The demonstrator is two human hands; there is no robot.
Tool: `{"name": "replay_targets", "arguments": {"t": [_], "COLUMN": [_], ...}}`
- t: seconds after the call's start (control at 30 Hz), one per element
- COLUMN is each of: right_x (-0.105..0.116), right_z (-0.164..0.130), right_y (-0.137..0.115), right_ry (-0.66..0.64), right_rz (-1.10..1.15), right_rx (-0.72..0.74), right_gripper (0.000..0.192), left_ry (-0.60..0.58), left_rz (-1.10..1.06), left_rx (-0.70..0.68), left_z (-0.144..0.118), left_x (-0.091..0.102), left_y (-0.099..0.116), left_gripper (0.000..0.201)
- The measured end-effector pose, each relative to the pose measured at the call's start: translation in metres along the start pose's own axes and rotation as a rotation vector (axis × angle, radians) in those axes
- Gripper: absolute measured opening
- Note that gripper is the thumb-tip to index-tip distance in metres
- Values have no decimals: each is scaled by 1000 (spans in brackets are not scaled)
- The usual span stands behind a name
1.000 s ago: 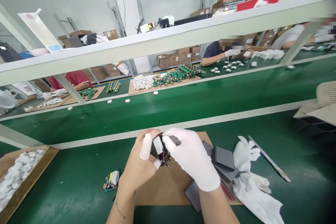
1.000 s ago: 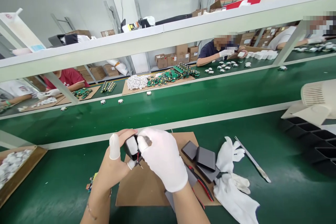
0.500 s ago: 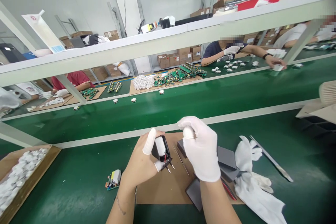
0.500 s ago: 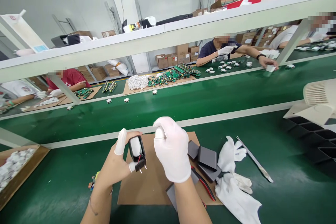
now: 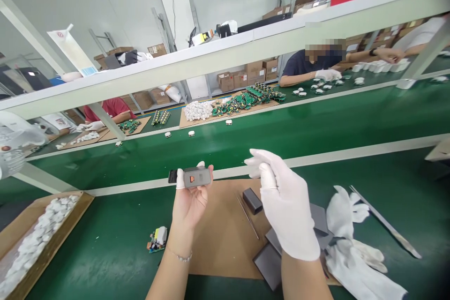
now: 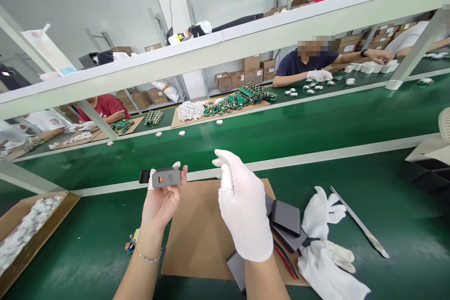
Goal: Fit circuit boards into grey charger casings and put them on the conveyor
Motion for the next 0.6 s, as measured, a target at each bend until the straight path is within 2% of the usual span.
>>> {"name": "replay_targets", "arguments": {"t": [0.07, 0.13, 0.27, 0.33, 0.47, 0.6], "right_x": [-2, -4, -4, -2, 2, 1], "right_z": [0, 0, 2, 2, 2, 1], "right_y": [3, 4, 2, 0, -3, -4], "right_ry": [-25, -47, -76, -68, -60, -89], "right_rz": [-8, -16, 0, 0, 0, -7], "right_rx": [-27, -50, -37, -18, 4, -6], "right_gripper": [28, 26, 29, 30, 30, 31], "left_ry": [-9, -7, 124, 197, 361, 407], "left_rz": [34, 223, 834, 949, 1280, 1641], "left_rx": [-8, -109, -660, -796, -890, -821], "left_z": [-1, 2, 32, 65, 131, 165], "left_x": [2, 4, -4, -8, 0, 22], "left_y": [1, 5, 35, 50, 78, 85], "left_gripper": [54, 54, 53, 45, 45, 39]}}
Point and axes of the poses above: each hand's wrist, its own z-axis towards the middle knuckle, its own x-axis out of the back of the hand, y = z × x, the point moved 6 cm from there along z, towards the middle knuckle, and after that the axes turned 7 degrees about y, right-handed, at the moved point
